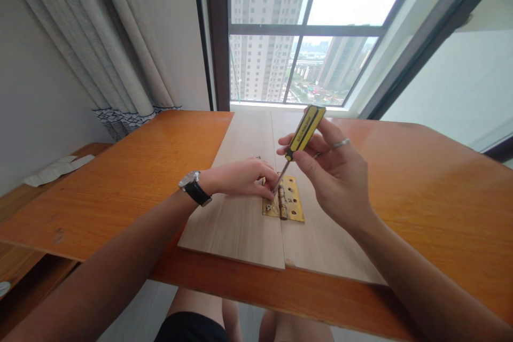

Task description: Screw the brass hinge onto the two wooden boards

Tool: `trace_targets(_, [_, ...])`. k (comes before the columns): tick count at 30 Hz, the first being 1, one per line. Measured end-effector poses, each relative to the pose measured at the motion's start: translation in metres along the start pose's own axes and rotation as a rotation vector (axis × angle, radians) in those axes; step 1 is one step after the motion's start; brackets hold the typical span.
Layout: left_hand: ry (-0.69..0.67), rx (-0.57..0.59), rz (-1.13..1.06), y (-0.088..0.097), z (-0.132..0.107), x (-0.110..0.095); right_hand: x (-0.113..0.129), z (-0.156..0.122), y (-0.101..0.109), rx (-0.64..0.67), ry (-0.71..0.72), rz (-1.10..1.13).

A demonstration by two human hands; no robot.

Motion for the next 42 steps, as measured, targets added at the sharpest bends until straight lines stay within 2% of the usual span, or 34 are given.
trace_targets(8, [-0.003, 0.001, 0.019, 0.000, 0.000, -0.002, 0.003, 0.001, 0.000, 0.012, 0.011, 0.037])
trace_targets(16, [0.039, -0.036, 0.029, 0.000, -0.001, -0.003, -0.005, 0.001, 0.004, -0.031, 0.043, -0.181])
trace_targets(23, [0.030, -0.025, -0.008, 0.000, 0.000, -0.001, -0.001, 0.000, 0.001, -0.017, 0.022, -0.026])
trace_targets(33, [0.010, -0.048, -0.031, 0.003, -0.003, -0.009, 0.004, 0.000, 0.001, 0.007, -0.006, 0.023])
trace_targets(42, [0.028, -0.066, -0.006, 0.002, -0.002, -0.010, -0.002, 0.002, 0.004, -0.036, 0.047, -0.167])
Point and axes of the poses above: each hand's wrist, its own z-axis towards the middle knuckle, its own y-axis out of the back of the hand, x = y × z, the point moved 5 cm from there along z, towards the middle knuckle, and after that the axes turned 4 degrees about -z, right-handed, at the moved point
